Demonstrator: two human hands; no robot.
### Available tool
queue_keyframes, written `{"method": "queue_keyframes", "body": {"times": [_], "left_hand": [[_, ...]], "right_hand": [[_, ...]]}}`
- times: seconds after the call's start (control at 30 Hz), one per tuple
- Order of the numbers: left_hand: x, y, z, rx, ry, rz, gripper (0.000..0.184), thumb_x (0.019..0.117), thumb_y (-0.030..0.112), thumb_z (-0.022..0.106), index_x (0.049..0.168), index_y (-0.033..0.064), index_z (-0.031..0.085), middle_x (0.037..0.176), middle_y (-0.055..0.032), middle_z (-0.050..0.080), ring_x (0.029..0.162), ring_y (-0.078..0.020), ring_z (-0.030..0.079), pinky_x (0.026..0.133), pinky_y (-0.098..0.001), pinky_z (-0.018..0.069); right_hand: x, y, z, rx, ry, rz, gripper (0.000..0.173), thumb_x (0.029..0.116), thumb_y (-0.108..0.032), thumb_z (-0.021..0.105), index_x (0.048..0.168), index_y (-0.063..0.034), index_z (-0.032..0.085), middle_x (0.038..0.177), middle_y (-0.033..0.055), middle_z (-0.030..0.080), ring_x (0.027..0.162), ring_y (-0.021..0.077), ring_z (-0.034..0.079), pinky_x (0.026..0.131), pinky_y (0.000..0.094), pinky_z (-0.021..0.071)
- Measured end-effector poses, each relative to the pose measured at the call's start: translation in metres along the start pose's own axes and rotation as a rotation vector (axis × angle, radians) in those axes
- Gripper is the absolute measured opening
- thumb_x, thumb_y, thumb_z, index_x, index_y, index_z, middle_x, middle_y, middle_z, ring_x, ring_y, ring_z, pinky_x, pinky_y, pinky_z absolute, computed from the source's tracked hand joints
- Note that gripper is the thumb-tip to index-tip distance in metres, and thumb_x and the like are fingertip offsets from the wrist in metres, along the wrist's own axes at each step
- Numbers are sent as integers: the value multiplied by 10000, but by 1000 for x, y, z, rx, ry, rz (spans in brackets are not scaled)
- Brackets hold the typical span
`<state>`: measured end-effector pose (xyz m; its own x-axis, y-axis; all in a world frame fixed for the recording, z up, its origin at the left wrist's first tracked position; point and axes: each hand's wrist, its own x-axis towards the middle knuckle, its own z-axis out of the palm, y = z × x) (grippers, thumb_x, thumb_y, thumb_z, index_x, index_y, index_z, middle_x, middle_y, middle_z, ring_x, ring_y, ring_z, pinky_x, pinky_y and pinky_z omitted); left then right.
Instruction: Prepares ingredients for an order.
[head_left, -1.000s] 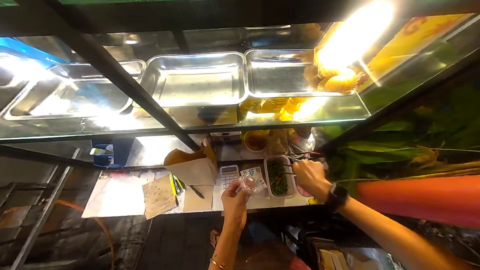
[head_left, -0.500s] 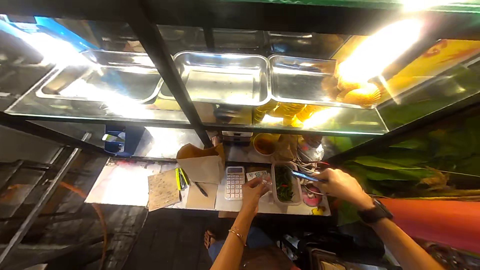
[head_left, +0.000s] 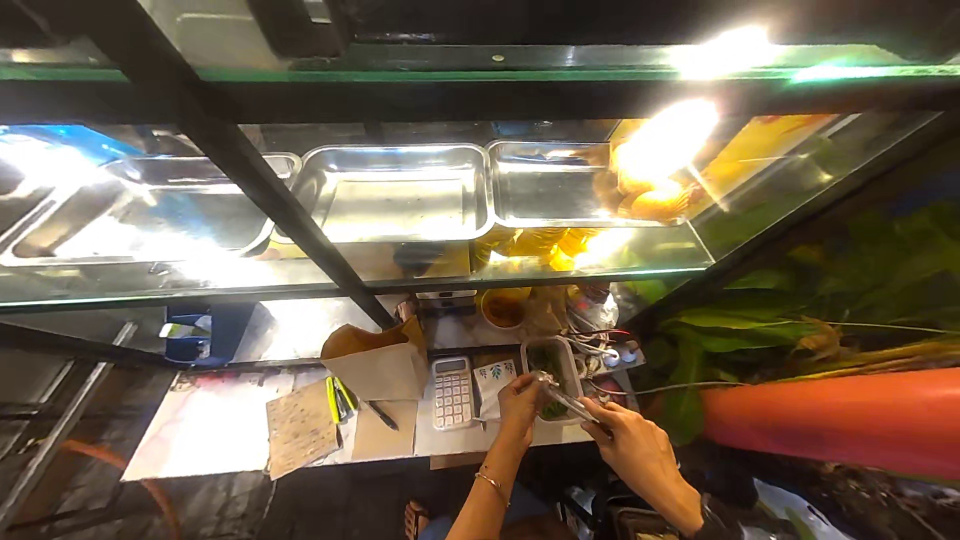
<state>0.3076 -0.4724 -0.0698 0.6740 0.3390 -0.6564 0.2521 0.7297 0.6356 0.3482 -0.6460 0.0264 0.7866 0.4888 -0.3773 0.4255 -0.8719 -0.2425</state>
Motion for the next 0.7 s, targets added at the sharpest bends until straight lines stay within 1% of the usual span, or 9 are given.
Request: {"method": "queue_keyframes", "body": {"times": [0.1, 0.17, 0.27, 0.37, 0.43, 0.5, 0.57, 0.63, 0.7], "left_hand": [[0, -6, -5, 54, 67, 67, 200, 991, 39, 632, 1138, -93, 663, 993, -191, 718, 840, -229, 704, 772, -378, 601], [1, -3, -14, 29, 105, 143, 187, 1009, 21, 589, 1143, -93, 653, 1010, -189, 719, 871, -232, 712, 788, -376, 609], [6, 6, -40, 7, 106, 218, 242, 1008, -19, 553, 1230, -108, 586, 1096, -215, 680, 929, -247, 703, 819, -393, 613], [3, 12, -51, -28, 23, 225, 311, 962, -85, 566, 1273, -96, 571, 1154, -217, 682, 986, -271, 710, 843, -405, 616], [-2, 20, -48, -64, -26, 225, 335, 944, -110, 569, 1277, -89, 586, 1155, -220, 694, 989, -288, 718, 841, -407, 618], [-7, 23, -47, -99, -50, 225, 341, 926, -113, 569, 1266, -94, 592, 1150, -229, 688, 986, -303, 709, 841, -417, 613], [-10, 27, -49, -130, -61, 229, 342, 913, -110, 585, 1255, -99, 592, 1135, -223, 688, 980, -296, 705, 842, -422, 612], [-12, 32, -55, -154, -59, 242, 318, 907, -95, 612, 1225, -91, 608, 1099, -196, 696, 954, -265, 704, 830, -405, 614], [-13, 31, -61, -173, -54, 233, 296, 917, -86, 609, 1213, -90, 611, 1090, -182, 694, 940, -246, 700, 835, -401, 611]], "right_hand": [[4, -17, -31, -141, -197, 22, 424, 1023, -402, 563, 1440, -331, 601, 1193, 144, 711, 1066, 377, 686, 855, 597, 532], [10, -24, -59, -179, -208, 37, 414, 999, -387, 594, 1399, -288, 637, 1154, 165, 717, 1063, 397, 681, 845, 618, 525], [32, -45, -87, -295, -215, 90, 323, 1005, -278, 584, 1281, -144, 681, 1114, 203, 703, 1036, 419, 680, 818, 604, 529], [73, -75, -67, -397, -289, 110, 193, 943, -41, 586, 1084, 29, 697, 1099, 260, 684, 1047, 453, 665, 815, 618, 534], [102, -89, -40, -475, -372, 70, 216, 943, 41, 568, 1129, 82, 670, 1204, 291, 638, 1137, 468, 623, 882, 612, 528], [123, -96, -17, -572, -456, 47, 269, 939, 61, 571, 1196, 97, 642, 1285, 294, 599, 1211, 459, 585, 936, 595, 512], [125, -92, -15, -585, -441, 25, 269, 931, 49, 582, 1190, 80, 648, 1271, 275, 613, 1194, 438, 599, 923, 576, 517], [114, -84, -38, -469, -366, 46, 243, 962, 0, 565, 1173, 74, 662, 1229, 289, 639, 1158, 466, 619, 905, 616, 517], [99, -70, -65, -376, -312, 110, 239, 969, -131, 599, 1131, 18, 693, 1180, 268, 671, 1122, 470, 638, 890, 652, 510]]}}
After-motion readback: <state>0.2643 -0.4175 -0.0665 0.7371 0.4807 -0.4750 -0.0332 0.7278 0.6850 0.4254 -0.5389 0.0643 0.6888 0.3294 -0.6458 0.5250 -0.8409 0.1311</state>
